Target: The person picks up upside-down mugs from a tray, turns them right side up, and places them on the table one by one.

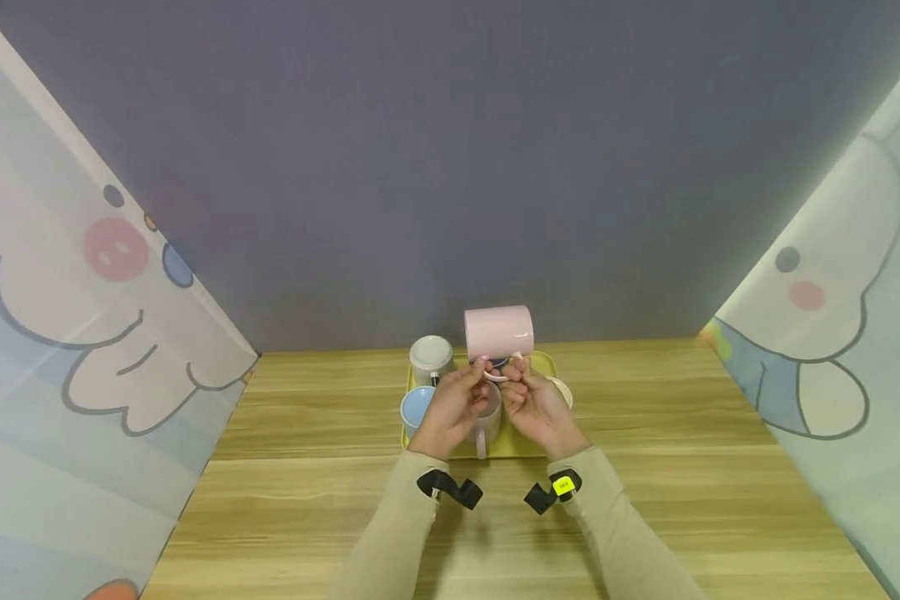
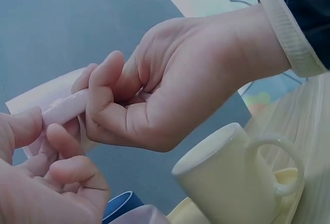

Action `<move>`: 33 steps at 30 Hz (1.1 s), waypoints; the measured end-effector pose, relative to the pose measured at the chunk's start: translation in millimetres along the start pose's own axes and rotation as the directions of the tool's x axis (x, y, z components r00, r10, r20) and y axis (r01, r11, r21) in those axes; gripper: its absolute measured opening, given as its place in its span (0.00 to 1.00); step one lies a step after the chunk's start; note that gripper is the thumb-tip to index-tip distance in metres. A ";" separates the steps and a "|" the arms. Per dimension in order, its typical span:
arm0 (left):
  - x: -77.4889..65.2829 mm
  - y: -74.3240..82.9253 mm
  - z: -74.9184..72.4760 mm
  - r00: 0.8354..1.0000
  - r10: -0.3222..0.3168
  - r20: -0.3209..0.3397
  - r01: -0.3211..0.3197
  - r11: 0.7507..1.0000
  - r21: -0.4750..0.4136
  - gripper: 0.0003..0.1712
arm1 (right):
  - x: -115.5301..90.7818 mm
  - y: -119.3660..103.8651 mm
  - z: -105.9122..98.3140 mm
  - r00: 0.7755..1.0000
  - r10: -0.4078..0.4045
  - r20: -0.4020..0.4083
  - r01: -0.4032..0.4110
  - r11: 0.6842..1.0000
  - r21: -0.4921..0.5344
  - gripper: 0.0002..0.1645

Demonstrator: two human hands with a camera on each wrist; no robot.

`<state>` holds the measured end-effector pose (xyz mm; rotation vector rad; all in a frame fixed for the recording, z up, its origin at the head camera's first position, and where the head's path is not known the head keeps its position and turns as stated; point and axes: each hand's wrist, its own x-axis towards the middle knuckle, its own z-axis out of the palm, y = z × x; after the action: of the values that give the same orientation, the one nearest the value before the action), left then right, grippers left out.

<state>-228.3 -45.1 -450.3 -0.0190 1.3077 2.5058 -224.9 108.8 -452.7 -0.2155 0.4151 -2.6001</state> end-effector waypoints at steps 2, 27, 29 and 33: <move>-0.1 0.2 0.1 1.000 0.002 0.011 -0.002 1.000 -0.008 0.12 | 0.1 -0.9 0.0 1.000 0.001 0.021 -0.001 1.000 -0.005 0.15; -11.4 39.1 -30.3 0.933 0.342 -0.114 -0.310 0.923 0.230 0.14 | -14.4 -57.1 -20.5 0.885 -0.417 -0.205 -0.091 0.276 -0.957 0.17; -12.1 44.3 -39.1 0.915 0.375 -0.149 -0.328 0.906 0.266 0.14 | -19.4 -66.4 -32.2 0.877 -0.429 -0.218 -0.119 0.246 -0.962 0.17; -13.6 53.7 -56.5 0.881 0.425 -0.208 -0.344 0.877 0.337 0.14 | -28.9 -78.9 -57.2 0.843 -0.455 -0.287 -0.246 0.149 -0.958 0.17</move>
<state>-237.9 -122.7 -438.2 -0.0453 1.9635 2.6737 -248.2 203.1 -482.7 0.0947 2.4535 -1.9205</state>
